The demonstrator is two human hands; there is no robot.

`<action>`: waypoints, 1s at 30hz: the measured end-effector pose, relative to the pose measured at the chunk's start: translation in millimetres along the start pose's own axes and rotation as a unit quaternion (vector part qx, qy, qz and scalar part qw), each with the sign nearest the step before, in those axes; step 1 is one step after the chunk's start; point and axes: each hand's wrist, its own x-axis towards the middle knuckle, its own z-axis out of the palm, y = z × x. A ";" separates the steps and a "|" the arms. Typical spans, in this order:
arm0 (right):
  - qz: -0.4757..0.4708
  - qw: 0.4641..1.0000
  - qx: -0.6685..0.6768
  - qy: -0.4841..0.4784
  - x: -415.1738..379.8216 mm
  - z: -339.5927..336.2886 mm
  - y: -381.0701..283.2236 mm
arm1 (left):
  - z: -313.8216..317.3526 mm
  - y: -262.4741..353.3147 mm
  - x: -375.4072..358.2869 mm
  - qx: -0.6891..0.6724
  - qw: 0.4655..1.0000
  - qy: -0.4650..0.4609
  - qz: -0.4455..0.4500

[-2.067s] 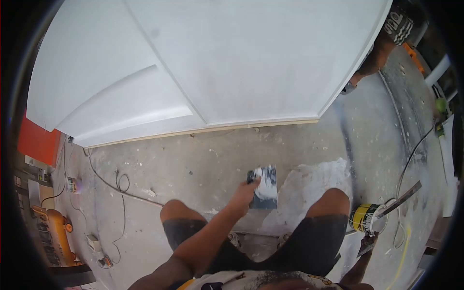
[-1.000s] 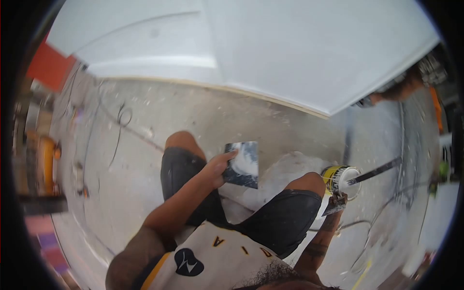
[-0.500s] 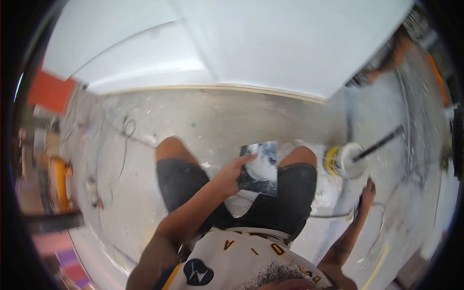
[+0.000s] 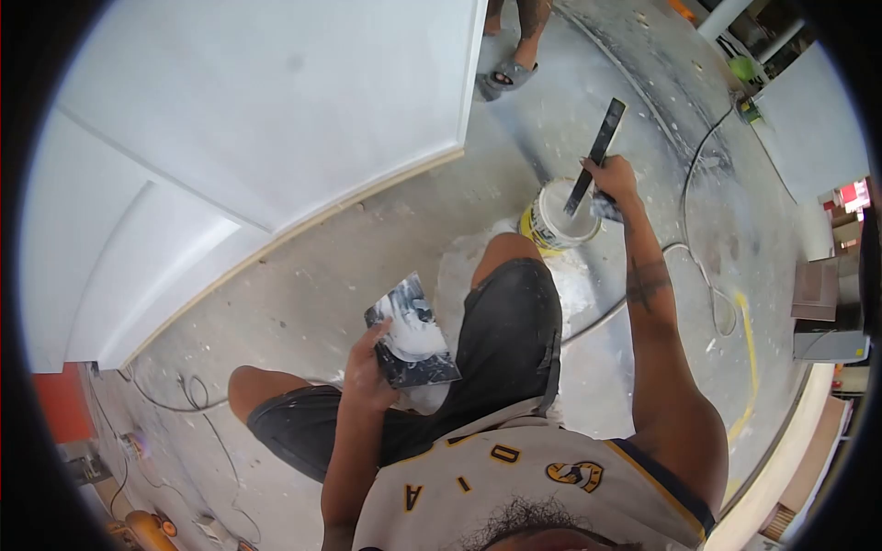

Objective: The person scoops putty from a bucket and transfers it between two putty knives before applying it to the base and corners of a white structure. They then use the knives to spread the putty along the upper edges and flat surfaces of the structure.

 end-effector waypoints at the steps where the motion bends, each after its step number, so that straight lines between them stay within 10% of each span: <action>1: -0.003 1.000 0.008 0.010 -6.6 0.9 -4.2 | 3.7 6.8 4.9 0.007 1.000 -0.008 0.007; 6: 0.082 0.956 0.054 0.276 -79.4 40.8 -4.1 | 9.6 3.5 36.1 0.046 0.998 -0.034 0.010; 21: -0.088 0.925 0.059 0.365 -122.5 -99.6 -28.9 | 115.9 -59.0 255.8 0.197 0.979 -0.052 -0.026; 30: -0.115 0.886 0.137 0.427 -163.8 -191.7 -74.9 | 141.5 -167.8 346.6 0.516 0.854 -0.004 0.068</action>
